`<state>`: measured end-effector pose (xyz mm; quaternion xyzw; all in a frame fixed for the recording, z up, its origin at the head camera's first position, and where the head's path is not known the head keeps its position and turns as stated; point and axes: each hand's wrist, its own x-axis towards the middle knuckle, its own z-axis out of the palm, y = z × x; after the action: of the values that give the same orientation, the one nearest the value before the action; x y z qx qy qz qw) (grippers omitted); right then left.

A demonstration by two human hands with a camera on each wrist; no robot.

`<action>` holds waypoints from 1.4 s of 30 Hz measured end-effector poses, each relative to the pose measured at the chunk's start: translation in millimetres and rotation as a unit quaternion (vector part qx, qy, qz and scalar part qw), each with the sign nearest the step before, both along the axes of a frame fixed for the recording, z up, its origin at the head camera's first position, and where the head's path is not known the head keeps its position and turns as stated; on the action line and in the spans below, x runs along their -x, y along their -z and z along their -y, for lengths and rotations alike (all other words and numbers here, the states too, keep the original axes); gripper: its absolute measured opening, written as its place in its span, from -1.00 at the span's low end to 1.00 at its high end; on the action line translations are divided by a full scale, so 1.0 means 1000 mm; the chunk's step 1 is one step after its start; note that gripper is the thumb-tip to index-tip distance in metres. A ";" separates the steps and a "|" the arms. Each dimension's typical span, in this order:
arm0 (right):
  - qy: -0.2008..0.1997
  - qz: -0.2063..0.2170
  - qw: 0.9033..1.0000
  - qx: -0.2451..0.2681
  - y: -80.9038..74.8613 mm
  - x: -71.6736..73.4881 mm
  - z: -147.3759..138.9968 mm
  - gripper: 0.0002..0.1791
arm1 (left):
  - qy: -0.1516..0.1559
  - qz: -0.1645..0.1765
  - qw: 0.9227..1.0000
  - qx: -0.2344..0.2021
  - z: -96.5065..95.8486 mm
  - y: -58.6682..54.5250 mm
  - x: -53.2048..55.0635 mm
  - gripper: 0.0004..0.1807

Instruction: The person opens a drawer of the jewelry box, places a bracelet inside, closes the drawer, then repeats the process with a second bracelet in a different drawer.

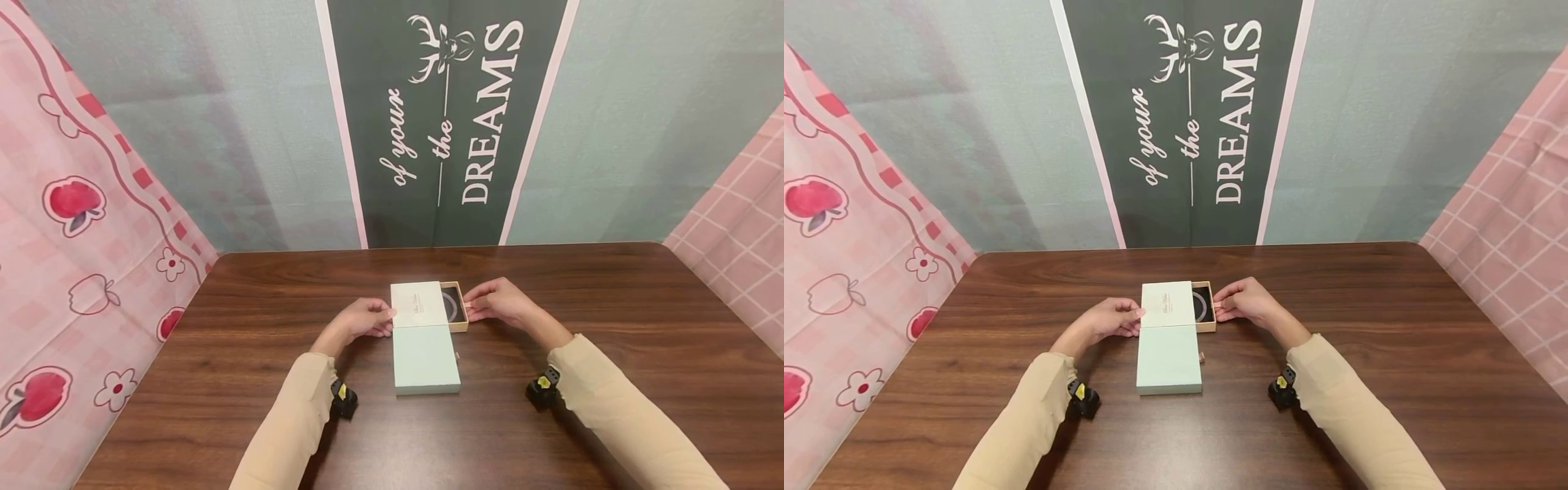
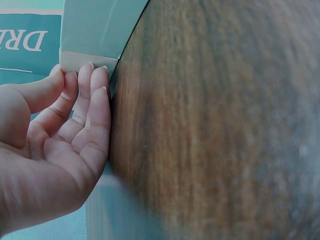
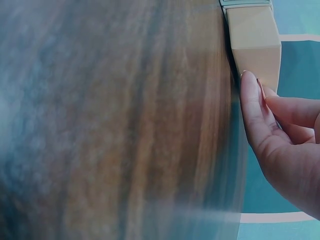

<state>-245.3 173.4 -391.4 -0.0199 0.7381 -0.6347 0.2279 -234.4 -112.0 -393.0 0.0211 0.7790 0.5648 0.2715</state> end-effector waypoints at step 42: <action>0.004 0.003 1.000 -0.008 0.004 0.000 0.010 -0.74 | 0.000 0.005 1.000 -0.001 0.000 0.001 0.001 -0.85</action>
<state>-245.6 163.5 -395.5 -0.0133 0.7423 -0.6301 0.2276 -235.1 -112.0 -393.9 0.0184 0.7772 0.5657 0.2749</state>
